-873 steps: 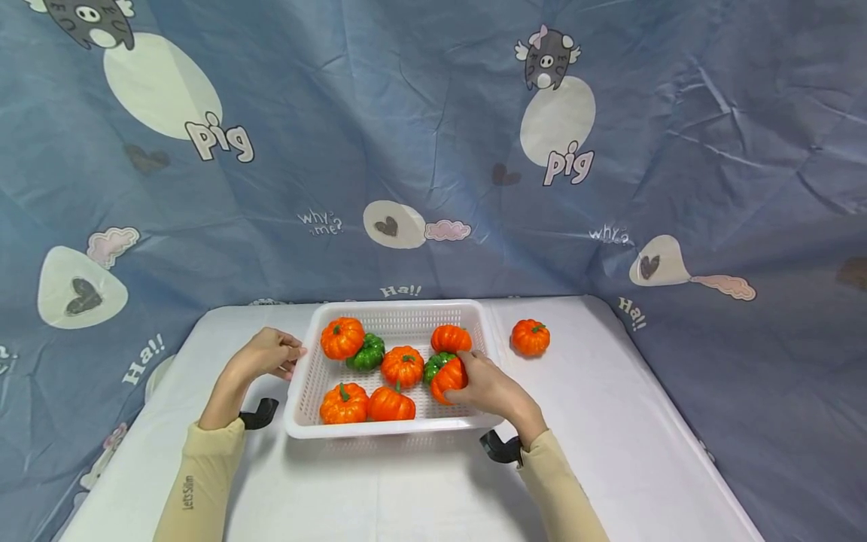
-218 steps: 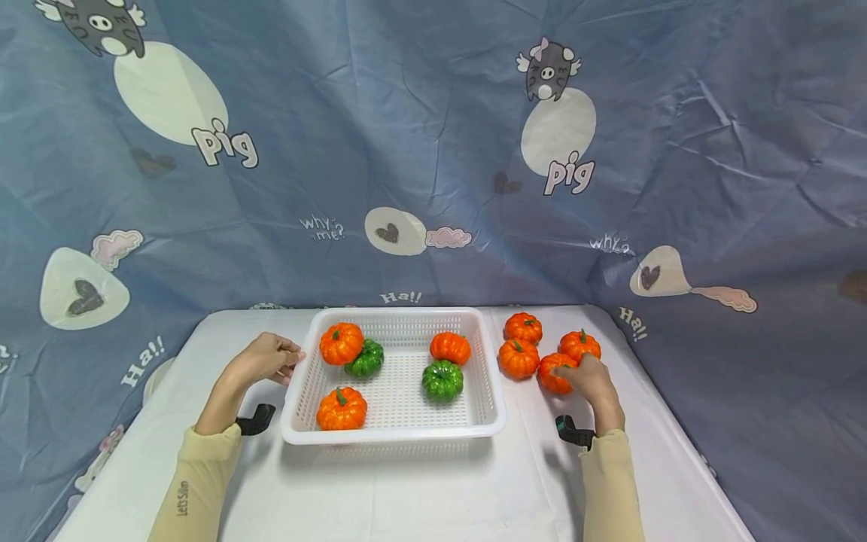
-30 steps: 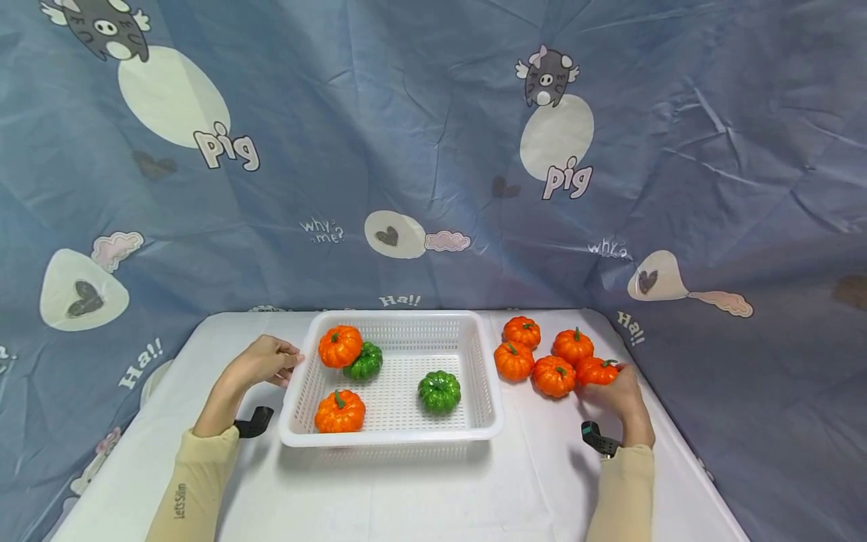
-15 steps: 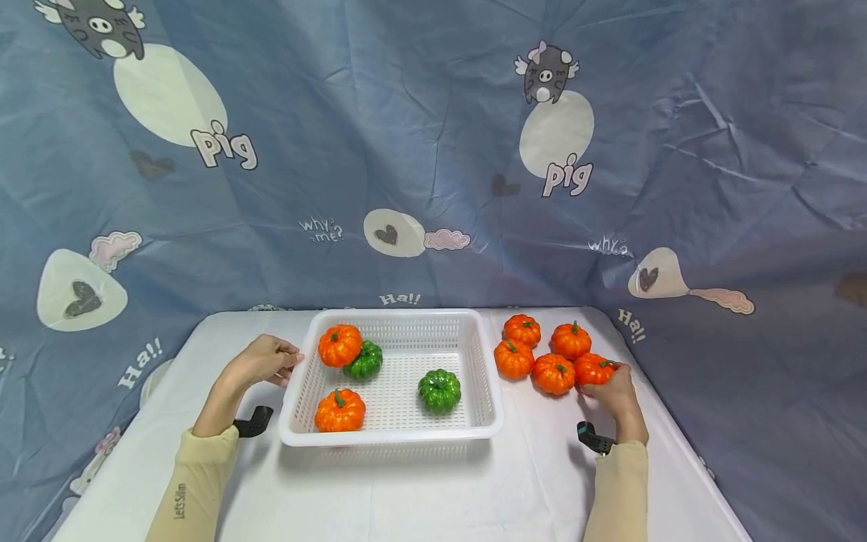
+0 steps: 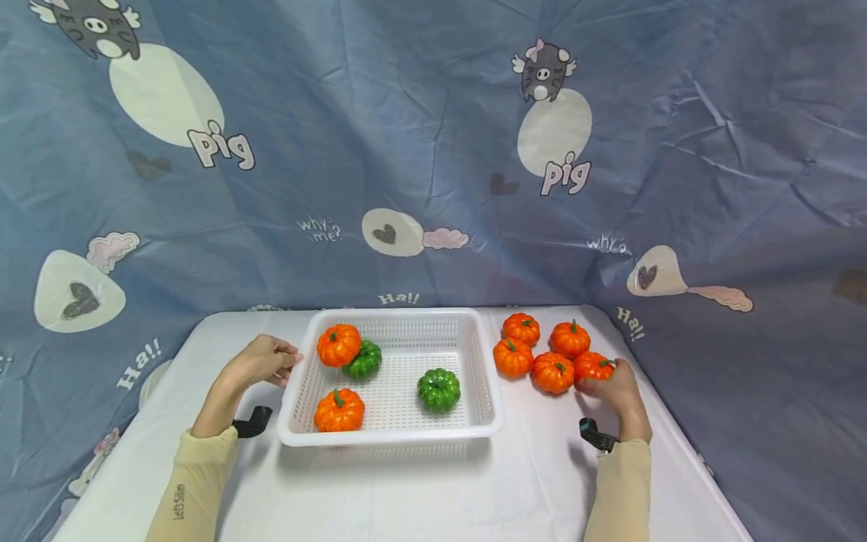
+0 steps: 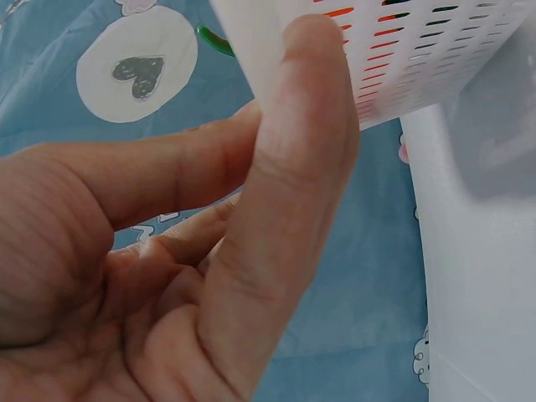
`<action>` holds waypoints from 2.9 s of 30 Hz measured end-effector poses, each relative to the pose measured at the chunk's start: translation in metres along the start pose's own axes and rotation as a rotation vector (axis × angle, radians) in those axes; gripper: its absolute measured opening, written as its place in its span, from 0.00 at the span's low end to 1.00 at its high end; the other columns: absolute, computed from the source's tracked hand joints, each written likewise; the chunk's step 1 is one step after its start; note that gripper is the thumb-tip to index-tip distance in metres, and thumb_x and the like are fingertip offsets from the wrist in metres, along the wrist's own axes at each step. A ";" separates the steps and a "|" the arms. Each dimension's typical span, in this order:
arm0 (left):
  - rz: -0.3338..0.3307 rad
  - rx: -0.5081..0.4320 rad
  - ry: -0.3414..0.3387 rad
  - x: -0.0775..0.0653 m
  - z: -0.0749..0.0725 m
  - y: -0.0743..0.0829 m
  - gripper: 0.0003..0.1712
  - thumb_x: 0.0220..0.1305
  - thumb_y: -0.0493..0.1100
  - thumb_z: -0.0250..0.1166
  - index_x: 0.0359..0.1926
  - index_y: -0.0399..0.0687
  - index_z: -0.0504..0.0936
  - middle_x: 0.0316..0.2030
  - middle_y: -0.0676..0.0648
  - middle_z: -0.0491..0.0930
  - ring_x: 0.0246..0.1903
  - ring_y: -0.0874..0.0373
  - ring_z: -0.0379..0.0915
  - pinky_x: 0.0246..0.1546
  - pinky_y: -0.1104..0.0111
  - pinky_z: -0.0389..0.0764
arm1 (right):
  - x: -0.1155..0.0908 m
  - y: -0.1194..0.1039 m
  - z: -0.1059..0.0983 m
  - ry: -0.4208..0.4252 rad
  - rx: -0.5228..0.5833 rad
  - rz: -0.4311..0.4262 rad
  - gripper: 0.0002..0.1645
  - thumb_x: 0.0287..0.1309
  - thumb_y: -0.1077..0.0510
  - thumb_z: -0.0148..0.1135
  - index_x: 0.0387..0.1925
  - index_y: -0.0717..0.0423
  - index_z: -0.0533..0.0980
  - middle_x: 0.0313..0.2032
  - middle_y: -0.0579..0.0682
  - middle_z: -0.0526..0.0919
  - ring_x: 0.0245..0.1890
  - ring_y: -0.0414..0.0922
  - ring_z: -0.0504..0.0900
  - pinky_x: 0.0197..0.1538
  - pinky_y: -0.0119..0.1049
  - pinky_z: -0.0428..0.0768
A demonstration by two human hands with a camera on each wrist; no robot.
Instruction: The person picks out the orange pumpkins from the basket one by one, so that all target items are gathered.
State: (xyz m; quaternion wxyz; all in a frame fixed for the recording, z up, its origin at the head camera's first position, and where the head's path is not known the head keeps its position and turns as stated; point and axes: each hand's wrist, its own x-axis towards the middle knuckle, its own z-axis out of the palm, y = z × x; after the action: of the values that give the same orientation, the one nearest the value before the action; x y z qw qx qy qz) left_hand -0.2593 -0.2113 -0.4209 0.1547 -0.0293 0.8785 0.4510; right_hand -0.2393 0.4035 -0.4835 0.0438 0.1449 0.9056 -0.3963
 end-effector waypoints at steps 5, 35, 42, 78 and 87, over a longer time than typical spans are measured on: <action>-0.006 0.000 0.002 0.000 0.001 -0.002 0.22 0.69 0.37 0.57 0.57 0.22 0.71 0.31 0.38 0.82 0.22 0.60 0.79 0.28 0.66 0.86 | -0.004 -0.011 -0.006 0.021 -0.046 -0.011 0.58 0.59 0.50 0.62 0.69 0.81 0.37 0.67 0.81 0.46 0.67 0.73 0.51 0.70 0.65 0.54; 0.023 -0.014 0.025 -0.003 0.003 -0.001 0.19 0.68 0.36 0.58 0.53 0.22 0.73 0.26 0.40 0.80 0.19 0.61 0.78 0.25 0.66 0.86 | -0.039 -0.102 0.010 0.015 0.080 -0.373 0.51 0.57 0.58 0.67 0.71 0.72 0.48 0.68 0.73 0.57 0.68 0.68 0.58 0.69 0.61 0.60; 0.023 -0.013 0.023 -0.003 0.003 -0.001 0.19 0.68 0.36 0.58 0.52 0.22 0.74 0.27 0.40 0.80 0.19 0.61 0.78 0.26 0.66 0.86 | -0.044 -0.120 0.028 -0.069 0.128 -0.443 0.51 0.56 0.59 0.68 0.71 0.70 0.49 0.70 0.70 0.54 0.71 0.66 0.55 0.70 0.58 0.61; 0.026 -0.001 0.014 -0.002 0.000 0.001 0.21 0.69 0.37 0.58 0.55 0.22 0.73 0.30 0.39 0.81 0.20 0.60 0.79 0.27 0.66 0.86 | -0.078 -0.192 0.133 -0.406 0.055 -0.747 0.38 0.51 0.54 0.73 0.62 0.57 0.68 0.62 0.53 0.73 0.65 0.53 0.70 0.71 0.47 0.65; 0.025 -0.006 0.012 -0.002 0.000 -0.001 0.21 0.69 0.37 0.57 0.55 0.21 0.72 0.30 0.39 0.81 0.21 0.61 0.79 0.27 0.67 0.86 | -0.070 -0.226 0.149 -0.529 -0.097 -0.788 0.36 0.52 0.54 0.72 0.62 0.53 0.70 0.61 0.51 0.75 0.63 0.50 0.73 0.68 0.43 0.70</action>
State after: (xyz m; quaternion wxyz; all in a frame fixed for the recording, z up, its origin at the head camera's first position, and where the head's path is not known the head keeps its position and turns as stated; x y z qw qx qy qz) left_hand -0.2569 -0.2120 -0.4208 0.1437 -0.0218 0.8784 0.4553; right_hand -0.2451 0.1334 -0.4126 0.1262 -0.3177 0.8668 -0.3631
